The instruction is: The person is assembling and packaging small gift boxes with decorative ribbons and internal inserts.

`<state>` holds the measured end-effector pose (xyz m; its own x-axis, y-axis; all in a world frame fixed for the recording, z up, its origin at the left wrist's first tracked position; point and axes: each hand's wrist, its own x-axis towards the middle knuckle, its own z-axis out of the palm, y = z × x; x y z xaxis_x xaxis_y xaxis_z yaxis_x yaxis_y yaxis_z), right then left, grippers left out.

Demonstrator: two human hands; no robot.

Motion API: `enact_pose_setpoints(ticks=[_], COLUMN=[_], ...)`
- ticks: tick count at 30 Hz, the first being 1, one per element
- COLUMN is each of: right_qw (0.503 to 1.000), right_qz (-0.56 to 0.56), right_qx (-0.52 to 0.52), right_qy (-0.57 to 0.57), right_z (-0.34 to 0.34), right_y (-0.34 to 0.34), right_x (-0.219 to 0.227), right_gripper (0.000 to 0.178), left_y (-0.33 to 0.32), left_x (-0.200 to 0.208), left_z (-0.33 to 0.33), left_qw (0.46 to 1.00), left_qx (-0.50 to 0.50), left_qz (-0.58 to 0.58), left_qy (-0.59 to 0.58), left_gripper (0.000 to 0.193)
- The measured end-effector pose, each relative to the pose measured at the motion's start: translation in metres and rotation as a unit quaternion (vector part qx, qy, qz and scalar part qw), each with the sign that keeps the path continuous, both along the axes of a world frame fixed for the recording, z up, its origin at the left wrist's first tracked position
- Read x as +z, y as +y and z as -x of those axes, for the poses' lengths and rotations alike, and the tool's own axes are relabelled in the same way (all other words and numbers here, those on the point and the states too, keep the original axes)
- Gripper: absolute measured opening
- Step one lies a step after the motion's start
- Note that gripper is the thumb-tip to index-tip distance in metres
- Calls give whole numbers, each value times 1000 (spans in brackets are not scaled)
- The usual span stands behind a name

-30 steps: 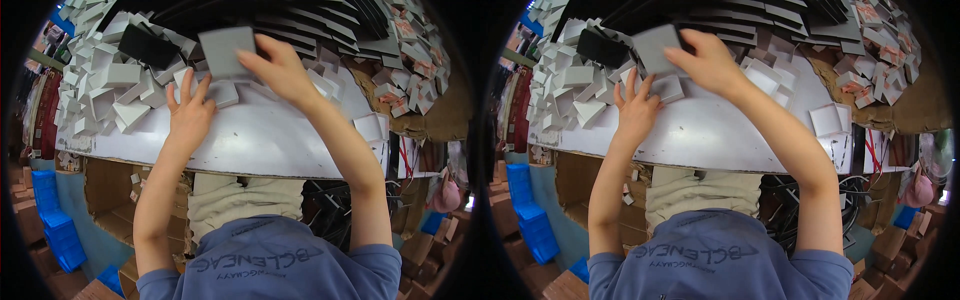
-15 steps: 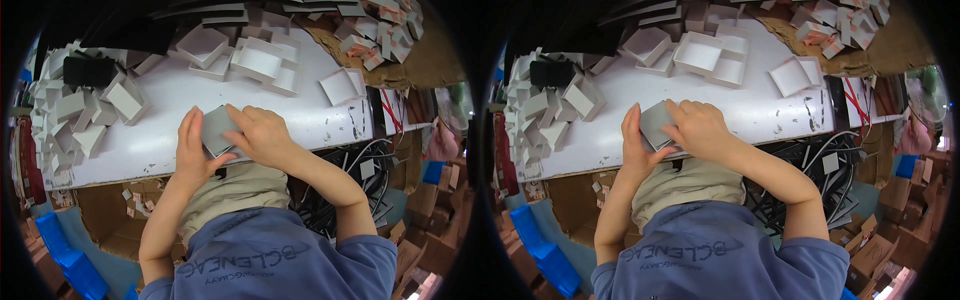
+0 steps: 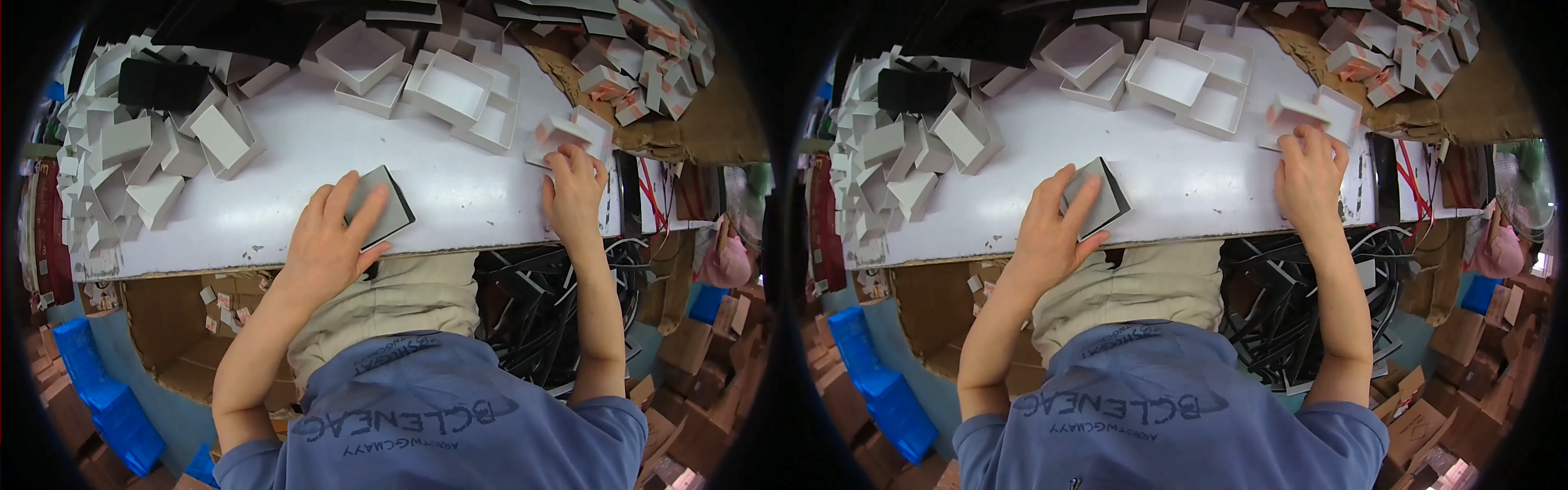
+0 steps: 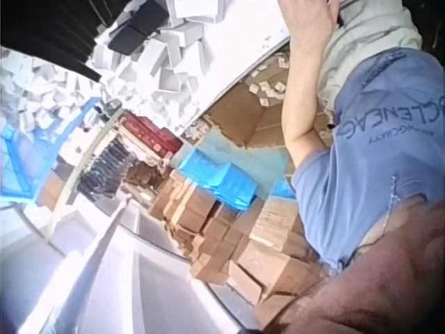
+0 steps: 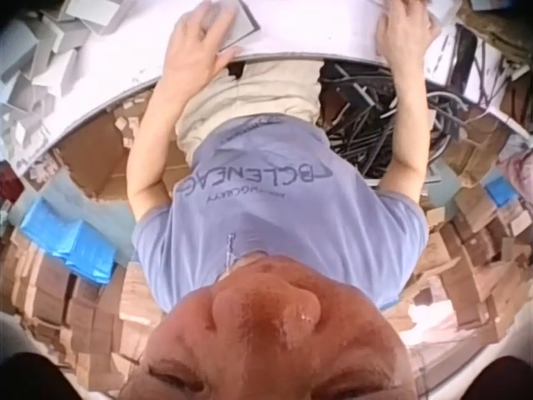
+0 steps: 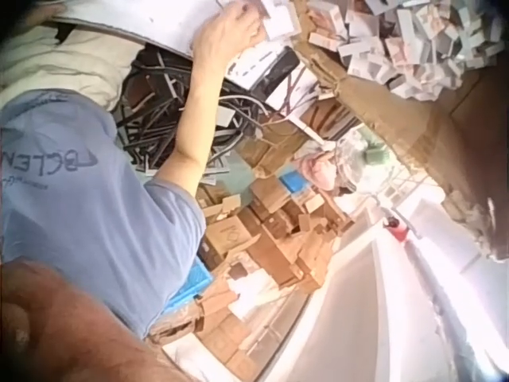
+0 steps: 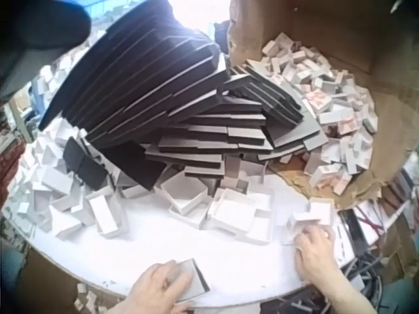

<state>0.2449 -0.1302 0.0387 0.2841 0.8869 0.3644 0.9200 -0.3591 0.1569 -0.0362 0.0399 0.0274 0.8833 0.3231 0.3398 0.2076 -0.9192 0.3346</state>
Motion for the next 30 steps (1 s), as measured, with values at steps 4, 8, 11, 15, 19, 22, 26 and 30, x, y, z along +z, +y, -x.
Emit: enact_pose_setpoints(ticks=[4, 8, 11, 15, 19, 22, 26, 30], right_qw=[999, 999, 999, 740, 561, 625, 704, 834], right_qz=[-12, -28, -27, -241, -76, 23, 122, 9], right_qx=[-6, 12, 37, 69, 113, 61, 137, 305], right_qy=[-34, 15, 17, 624, 817, 778, 686, 459], right_z=[-11, -36, -29, 37, 78, 75, 102, 113], right_y=[-1, 5, 10, 5, 63, 114, 137, 107], right_x=[-6, -20, -4, 34, 28, -2, -4, -5], right_gripper=[24, 21, 20, 14, 21, 24, 27, 44], left_y=[-2, -2, 1, 5, 12, 15, 21, 25], left_x=[9, 5, -4, -4, -14, -35, -36, -25], left_z=[-2, 1, 14, 24, 25, 23, 17, 15], left_qw=[998, 996, 998, 997, 990, 958, 942, 959], left_qx=[-12, -11, -53, -61, -89, -92, -111, -73], left_qz=[2, 10, -17, 13, 109, 230, 278, 255], left_qy=[58, 85, 23, 39, -30, -146, -155, -103], left_gripper=[61, 56, 53, 48, 71, 96, 117, 102])
